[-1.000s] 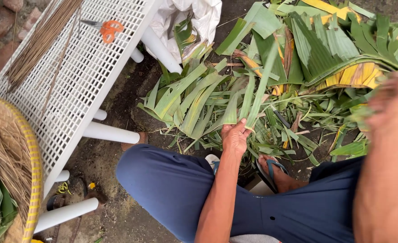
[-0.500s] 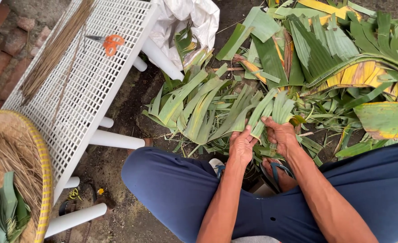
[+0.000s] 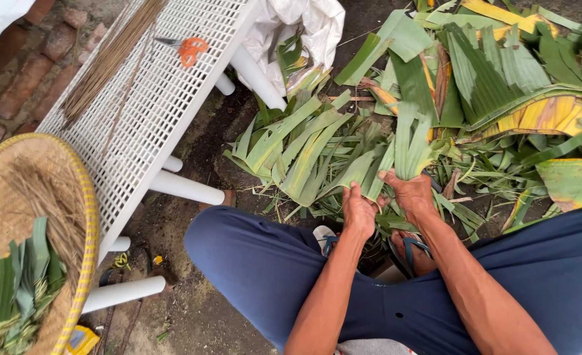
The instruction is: A person is manually tearing large banana leaves into smaller, uniform strips.
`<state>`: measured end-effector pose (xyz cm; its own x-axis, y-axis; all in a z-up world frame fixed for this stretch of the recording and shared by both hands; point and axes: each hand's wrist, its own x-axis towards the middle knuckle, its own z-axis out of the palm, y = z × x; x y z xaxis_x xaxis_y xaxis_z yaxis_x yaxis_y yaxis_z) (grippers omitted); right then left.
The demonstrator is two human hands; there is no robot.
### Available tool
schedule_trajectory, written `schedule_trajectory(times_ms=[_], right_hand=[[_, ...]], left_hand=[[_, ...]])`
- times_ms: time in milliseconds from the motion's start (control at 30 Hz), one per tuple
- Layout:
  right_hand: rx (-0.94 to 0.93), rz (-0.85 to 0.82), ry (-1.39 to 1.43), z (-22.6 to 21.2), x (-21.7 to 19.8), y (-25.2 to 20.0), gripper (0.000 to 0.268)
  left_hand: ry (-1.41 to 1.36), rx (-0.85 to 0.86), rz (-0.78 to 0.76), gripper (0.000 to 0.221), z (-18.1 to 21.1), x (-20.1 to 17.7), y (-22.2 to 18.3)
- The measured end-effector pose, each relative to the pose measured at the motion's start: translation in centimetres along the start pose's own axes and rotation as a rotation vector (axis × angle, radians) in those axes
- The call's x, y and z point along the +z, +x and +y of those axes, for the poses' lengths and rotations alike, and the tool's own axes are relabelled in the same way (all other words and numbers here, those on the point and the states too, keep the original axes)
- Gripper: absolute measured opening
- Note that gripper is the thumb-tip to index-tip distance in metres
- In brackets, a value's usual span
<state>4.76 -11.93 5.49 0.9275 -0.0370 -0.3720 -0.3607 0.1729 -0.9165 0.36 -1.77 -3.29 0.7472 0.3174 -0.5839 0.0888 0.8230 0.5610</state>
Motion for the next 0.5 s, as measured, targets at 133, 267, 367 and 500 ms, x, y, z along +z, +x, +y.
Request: schedule_trajectory(times_ms=[133, 267, 367, 500], right_hand=[[0.010, 0.006, -0.012, 1.7, 0.6, 0.5, 0.027], [0.051, 0.042, -0.011, 1.9, 0.7, -0.1, 0.028], [0.101, 0.065, 0.022, 2.0, 0.3, 0.9, 0.026], [0.121, 0.094, 0.044, 2.3, -1.1, 3.3, 0.025]], left_hand=[[0.080, 0.046, 0.188, 0.033, 0.5, 0.6, -0.6], [0.145, 0.080, 0.312, 0.041, 0.0, 0.4, 0.3], [0.181, 0.100, 0.238, 0.037, 1.8, 2.9, -1.9], [0.203, 0.103, 0.184, 0.031, 1.2, 4.0, -2.8]])
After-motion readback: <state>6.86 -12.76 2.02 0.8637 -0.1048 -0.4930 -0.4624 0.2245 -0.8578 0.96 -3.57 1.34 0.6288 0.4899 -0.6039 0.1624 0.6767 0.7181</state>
